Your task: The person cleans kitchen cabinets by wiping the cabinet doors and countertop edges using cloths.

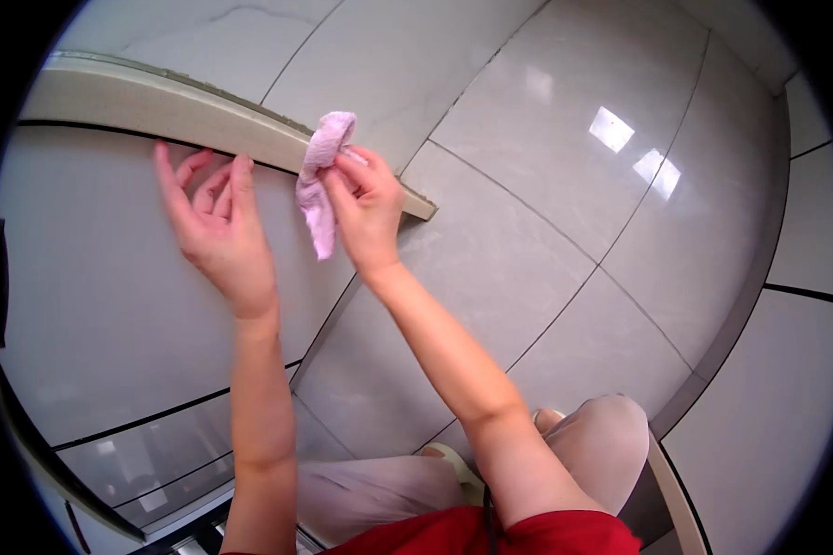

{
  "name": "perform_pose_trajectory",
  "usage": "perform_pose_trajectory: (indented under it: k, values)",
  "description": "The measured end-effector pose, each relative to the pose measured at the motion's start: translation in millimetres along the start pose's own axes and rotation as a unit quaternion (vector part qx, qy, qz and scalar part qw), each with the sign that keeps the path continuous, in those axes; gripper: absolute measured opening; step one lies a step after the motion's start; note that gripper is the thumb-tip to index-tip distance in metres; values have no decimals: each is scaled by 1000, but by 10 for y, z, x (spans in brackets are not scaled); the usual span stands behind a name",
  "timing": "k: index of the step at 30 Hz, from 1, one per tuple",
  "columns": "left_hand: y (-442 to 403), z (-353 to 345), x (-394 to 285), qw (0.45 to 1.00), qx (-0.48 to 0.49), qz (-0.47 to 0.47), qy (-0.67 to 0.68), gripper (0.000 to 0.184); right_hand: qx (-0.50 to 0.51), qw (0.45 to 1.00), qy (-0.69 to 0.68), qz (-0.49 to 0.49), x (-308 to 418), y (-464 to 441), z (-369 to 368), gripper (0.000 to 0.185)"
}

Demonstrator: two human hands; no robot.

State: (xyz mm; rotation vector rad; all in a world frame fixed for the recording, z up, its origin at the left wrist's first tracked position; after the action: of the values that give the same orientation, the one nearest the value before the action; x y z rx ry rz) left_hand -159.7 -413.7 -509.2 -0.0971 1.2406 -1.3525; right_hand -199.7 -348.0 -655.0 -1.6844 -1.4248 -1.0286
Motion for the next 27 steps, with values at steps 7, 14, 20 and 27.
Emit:
perform_pose_trajectory:
  k: [7, 14, 20, 27]
  values:
    - [-160, -12, -10, 995, -17, -61, -71, 77, -73, 984, 159, -12, -1436, 28, 714, 18]
    - [-169, 42, -19, 995, 13, -41, -93, 79, 35, 987, 136, 82, -285, -107, 237, 17]
    - [-178, 73, 29, 995, 36, -49, -84, 78, 73, 973, 132, 174, 264, -214, -42, 17]
    - [-172, 112, 59, 994, 49, -54, -83, 80, 86, 966, 235, 61, -541, -178, 435, 19]
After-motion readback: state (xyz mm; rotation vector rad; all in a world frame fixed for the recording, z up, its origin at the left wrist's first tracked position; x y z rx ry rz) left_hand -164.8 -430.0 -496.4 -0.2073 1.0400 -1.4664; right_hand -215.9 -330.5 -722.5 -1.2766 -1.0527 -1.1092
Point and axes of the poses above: each hand's wrist, its own y-axis away from the middle knuckle, its own z-axis out of the back of the hand, x = y × z, the point moved 4 cm from there along -y, towards the middle knuckle, and after that the axes turned 4 degrees about y, right-handed, at the moved point
